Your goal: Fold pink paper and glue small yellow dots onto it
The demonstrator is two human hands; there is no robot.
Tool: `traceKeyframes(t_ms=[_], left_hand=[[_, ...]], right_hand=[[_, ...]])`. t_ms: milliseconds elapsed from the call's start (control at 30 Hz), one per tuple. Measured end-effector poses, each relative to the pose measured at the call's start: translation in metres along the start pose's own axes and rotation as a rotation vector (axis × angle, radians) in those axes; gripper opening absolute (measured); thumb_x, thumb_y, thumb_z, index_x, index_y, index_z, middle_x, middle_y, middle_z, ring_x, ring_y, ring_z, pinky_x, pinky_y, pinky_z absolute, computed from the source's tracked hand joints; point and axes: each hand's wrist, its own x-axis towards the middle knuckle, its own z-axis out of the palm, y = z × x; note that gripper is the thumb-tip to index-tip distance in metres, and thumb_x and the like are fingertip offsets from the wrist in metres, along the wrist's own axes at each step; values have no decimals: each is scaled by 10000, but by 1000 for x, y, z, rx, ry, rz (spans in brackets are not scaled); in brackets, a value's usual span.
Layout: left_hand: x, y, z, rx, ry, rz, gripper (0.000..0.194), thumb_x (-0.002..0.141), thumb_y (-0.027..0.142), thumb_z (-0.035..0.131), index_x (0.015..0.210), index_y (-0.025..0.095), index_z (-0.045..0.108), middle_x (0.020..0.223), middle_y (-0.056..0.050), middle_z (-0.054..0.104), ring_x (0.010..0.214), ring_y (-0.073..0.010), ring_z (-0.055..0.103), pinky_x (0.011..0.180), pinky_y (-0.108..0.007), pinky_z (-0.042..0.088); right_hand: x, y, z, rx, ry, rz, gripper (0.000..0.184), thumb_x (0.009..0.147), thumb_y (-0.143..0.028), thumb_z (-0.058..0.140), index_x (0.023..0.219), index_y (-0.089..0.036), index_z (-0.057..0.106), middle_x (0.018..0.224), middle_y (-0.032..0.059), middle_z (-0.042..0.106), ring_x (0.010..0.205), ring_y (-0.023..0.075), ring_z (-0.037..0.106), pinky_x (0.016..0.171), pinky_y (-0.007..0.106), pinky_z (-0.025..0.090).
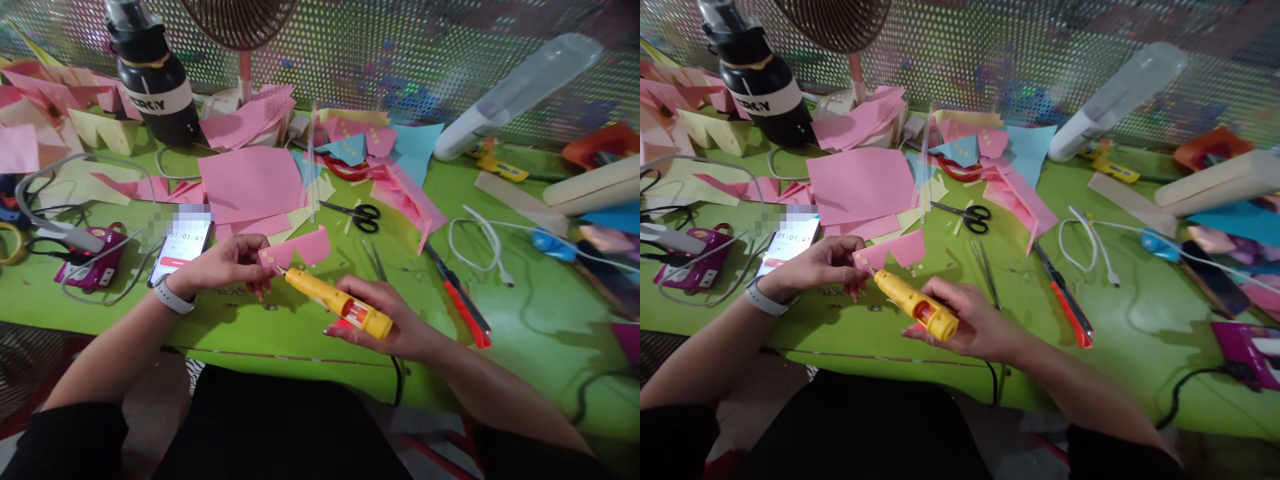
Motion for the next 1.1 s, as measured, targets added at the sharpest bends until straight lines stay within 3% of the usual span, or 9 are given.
traceKeyframes(t_ms=[633,1100], left_hand=[[0,-1,0,31,-4,-3,230,830,260,736,856,135,545,703,-35,727,564,-126,700,529,-198,560],[0,-1,0,44,-11,-2,225,838,261,724,865,130,543,691,-42,732,559,-135,704,543,-210,571]], right_hand=[[-2,-1,1,-57,13,1,308,868,-415,691,795,-215,468,617,-75,437,499,73,395,449,219,309],[-6,2,1,-56,-8,11,309,850,-358,729,808,-211,460,642,-83,414,512,60,403,457,204,316]])
